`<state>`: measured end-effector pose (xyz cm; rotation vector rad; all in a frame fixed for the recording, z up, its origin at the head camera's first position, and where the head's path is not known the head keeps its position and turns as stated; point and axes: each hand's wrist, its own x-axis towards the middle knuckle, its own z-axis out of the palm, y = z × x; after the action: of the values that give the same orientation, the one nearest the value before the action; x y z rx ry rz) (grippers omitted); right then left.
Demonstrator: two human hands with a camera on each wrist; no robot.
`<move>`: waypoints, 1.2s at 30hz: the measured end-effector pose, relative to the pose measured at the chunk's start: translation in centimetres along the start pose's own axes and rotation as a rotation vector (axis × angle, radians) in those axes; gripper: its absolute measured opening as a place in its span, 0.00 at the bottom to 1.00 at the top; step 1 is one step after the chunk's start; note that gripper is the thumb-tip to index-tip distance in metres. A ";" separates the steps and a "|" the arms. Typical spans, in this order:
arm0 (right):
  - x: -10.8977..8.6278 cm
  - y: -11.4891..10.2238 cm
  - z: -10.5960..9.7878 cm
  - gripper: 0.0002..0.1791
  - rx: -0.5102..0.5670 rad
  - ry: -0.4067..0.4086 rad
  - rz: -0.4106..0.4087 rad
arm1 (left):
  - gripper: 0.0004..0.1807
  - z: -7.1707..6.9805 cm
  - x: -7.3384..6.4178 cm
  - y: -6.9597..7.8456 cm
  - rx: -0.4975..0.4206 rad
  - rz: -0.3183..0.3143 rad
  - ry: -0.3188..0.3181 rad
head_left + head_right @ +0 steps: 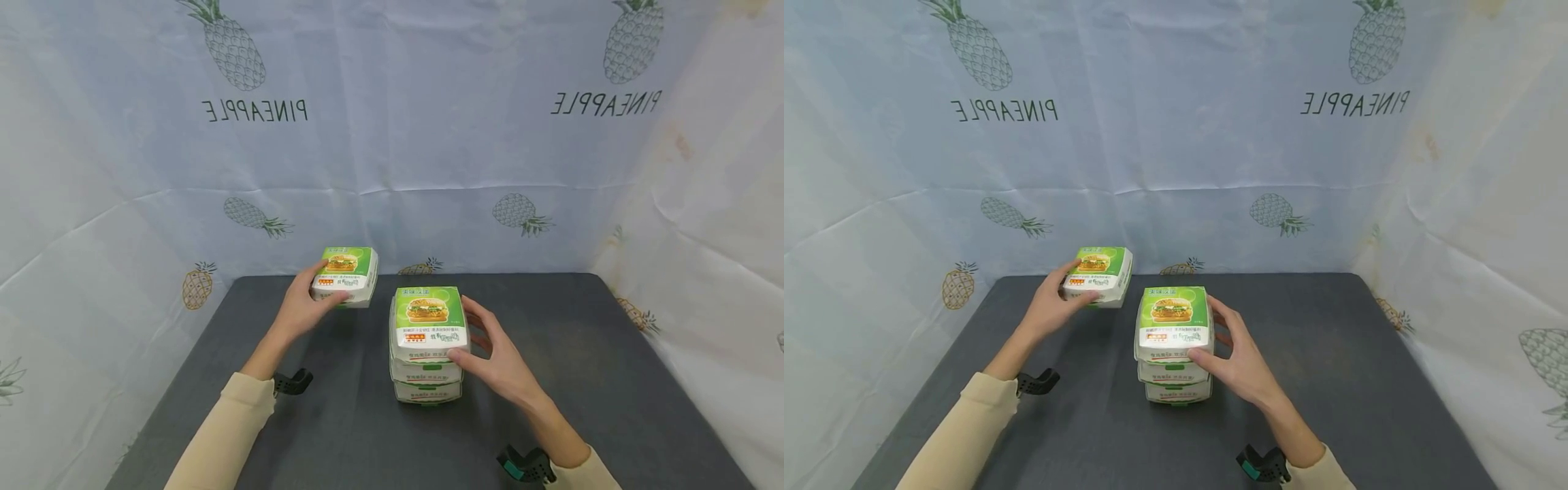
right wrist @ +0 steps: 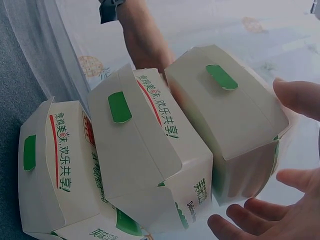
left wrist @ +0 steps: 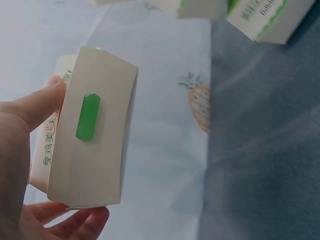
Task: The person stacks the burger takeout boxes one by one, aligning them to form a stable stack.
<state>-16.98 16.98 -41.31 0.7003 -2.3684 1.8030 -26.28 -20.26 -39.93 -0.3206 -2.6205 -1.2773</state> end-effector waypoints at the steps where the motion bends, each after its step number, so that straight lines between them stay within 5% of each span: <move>1: 0.0 0.0 0.0 0.47 0.000 0.000 0.000 | 0.50 -0.1 0.0 0.3 0.002 0.007 0.002; 36: 0.0 -0.1 -0.3 0.44 -0.027 0.014 0.005 | 0.43 -1.6 -1.5 8.5 -0.131 0.257 -0.041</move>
<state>-17.04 17.26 -41.15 0.6771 -2.3836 1.7681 -22.28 -16.61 -33.01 -0.6874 -2.4344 -1.3656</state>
